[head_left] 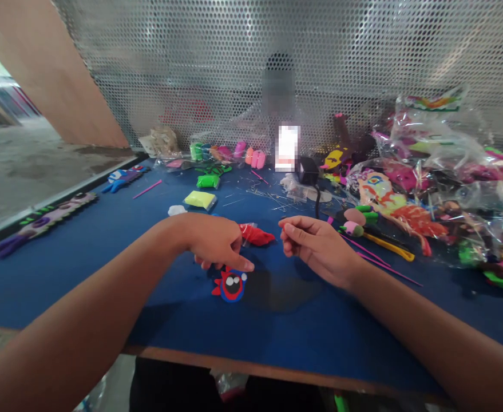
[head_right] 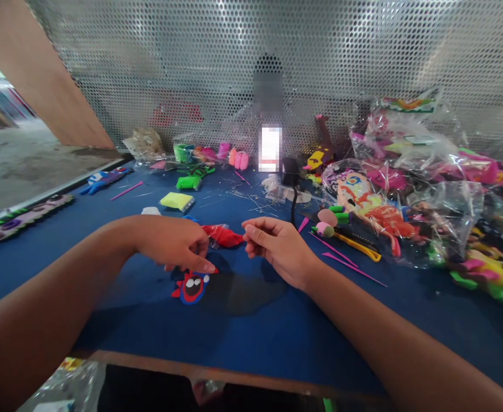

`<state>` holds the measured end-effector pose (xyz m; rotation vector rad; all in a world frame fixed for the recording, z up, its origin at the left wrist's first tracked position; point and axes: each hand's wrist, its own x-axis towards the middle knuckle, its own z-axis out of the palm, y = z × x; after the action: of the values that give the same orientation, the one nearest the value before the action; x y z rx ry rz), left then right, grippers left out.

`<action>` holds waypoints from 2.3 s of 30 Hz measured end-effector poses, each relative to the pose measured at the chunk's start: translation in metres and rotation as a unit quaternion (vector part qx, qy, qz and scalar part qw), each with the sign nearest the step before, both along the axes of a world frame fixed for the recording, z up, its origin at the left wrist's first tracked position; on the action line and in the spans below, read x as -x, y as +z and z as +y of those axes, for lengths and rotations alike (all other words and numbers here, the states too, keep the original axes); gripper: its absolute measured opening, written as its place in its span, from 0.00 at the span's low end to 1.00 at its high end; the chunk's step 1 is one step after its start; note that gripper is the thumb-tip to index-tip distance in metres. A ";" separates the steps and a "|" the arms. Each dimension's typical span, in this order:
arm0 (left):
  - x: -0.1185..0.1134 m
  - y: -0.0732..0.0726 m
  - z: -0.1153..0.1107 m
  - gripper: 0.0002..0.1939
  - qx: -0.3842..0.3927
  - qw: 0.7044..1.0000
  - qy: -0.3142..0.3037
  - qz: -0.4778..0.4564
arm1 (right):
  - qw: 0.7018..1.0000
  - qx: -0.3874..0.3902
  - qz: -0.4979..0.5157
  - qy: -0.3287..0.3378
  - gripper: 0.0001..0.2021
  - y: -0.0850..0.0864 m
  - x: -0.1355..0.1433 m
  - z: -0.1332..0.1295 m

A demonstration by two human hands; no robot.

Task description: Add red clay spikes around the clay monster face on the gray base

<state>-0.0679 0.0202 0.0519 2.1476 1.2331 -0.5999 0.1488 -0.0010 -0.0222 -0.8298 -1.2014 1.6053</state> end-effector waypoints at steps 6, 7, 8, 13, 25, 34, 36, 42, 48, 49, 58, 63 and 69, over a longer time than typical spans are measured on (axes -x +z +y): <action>0.002 -0.001 0.001 0.28 0.012 1.000 -0.015 0.005 | 1.000 -0.002 -0.015 0.005 0.11 0.001 0.001 -0.002; 0.002 -0.001 0.001 0.28 0.016 1.000 -0.009 0.000 | 1.000 -0.001 -0.017 0.005 0.11 0.001 0.001 -0.002; 0.002 0.000 0.002 0.27 0.021 1.000 -0.002 -0.006 | 1.000 -0.001 -0.018 0.005 0.11 0.001 0.002 -0.002; 0.002 0.001 0.005 0.22 0.075 0.995 0.010 -0.060 | 1.000 -0.002 -0.009 0.012 0.09 0.001 0.002 -0.003; 0.002 -0.009 0.014 0.29 0.124 0.981 0.039 -0.141 | 0.999 -0.024 -0.032 0.006 0.06 0.001 -0.001 -0.002; 0.001 -0.011 0.010 0.16 0.103 0.971 0.062 -0.207 | 0.996 -0.036 -0.081 0.009 0.09 -0.002 0.000 0.000; 0.000 -0.012 0.009 0.24 0.105 0.968 0.066 -0.220 | 0.994 -0.052 -0.098 0.005 0.08 -0.003 -0.001 0.000; -0.004 -0.009 0.003 0.39 0.067 0.983 0.001 -0.173 | 0.989 -0.071 -0.130 -0.004 0.08 -0.003 -0.002 -0.001; -0.007 -0.014 0.003 0.32 0.050 0.976 -0.006 -0.212 | 0.992 -0.046 -0.117 0.010 0.09 -0.003 -0.002 -0.001; -0.007 -0.016 0.005 0.30 0.045 0.971 0.008 -0.236 | 0.992 -0.048 -0.119 0.012 0.09 -0.003 -0.002 0.000; -0.011 -0.023 0.011 0.32 -0.006 0.882 0.178 -0.435 | 0.995 -0.051 -0.084 -0.016 0.07 0.000 -0.002 -0.001; -0.014 -0.023 0.006 0.33 0.055 0.830 0.224 -0.508 | 0.998 0.003 -0.046 -0.033 0.09 0.001 -0.001 0.001; -0.013 -0.025 0.008 0.35 0.092 0.819 0.227 -0.519 | 0.999 0.029 -0.045 -0.012 0.10 0.002 -0.006 0.003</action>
<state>-0.0551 0.0281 0.0267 1.4921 0.9007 0.5977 0.1548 0.0020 -0.0207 -0.9587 -1.2074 1.6037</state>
